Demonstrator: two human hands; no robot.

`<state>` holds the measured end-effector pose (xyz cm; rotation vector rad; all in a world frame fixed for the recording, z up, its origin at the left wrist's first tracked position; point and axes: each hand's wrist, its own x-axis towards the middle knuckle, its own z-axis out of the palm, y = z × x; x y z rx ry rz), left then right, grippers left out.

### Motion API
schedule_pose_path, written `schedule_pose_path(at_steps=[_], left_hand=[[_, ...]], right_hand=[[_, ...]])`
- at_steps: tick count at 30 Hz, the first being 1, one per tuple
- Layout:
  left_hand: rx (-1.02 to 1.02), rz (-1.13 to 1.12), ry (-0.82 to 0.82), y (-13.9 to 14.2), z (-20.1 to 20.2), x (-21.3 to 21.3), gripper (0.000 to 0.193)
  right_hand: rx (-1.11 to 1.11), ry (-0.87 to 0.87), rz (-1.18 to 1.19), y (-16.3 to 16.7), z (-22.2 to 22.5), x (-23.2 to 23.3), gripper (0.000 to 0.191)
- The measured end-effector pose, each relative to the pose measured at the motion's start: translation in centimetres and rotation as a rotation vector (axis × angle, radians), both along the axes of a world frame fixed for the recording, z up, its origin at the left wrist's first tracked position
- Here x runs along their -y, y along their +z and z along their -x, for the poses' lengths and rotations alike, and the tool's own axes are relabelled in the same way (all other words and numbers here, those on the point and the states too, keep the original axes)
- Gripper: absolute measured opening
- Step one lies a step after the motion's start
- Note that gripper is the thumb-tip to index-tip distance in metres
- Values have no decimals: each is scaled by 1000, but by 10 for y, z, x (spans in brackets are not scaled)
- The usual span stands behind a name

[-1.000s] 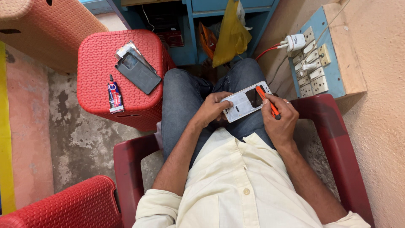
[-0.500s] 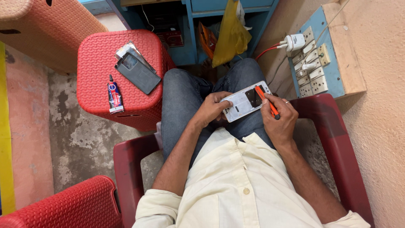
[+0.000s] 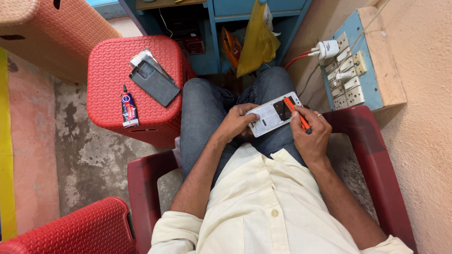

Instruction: The person sits on a chair with a smartphone resting on their lap and uses an orange pry tool to scrape and pry along the edges of the phone's screen, working around the perimeter and turning the phone to reach different sides. A phone case and a tube of adhesive sit on a nearby stool.

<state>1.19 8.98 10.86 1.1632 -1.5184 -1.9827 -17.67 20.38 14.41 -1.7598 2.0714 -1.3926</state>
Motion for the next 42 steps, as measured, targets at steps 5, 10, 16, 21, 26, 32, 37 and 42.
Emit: schedule_pose_path(at_steps=[5,10,16,21,26,32,37,42], left_hand=[[-6,-7,-1,0,0,0,42],[21,0,6,0,0,0,43],[-9,4,4,1,0,0,43],[-9,-6,3,0,0,0,42],[-33,-20,2,-2,0,1,41],[-48,-26,2,-2,-1,1,41],[-31,-20,0,-3,-1,1,41],[-27,-10,-1,-3,-1,1,42]], right_hand=[[-7,0,-2,-1,1,0,16],[-15,1,0,-1,0,0,16],[-19,-1,0,-1,1,0,16],[-3,-19,-7,-2,1,0,17],[-7,-22,-2,-3,1,1,16],[-3,-18,-1,-2,1,0,16],[7,-23,-16,-2,1,0,16],[-10,-7,7,-3,1,1,16]])
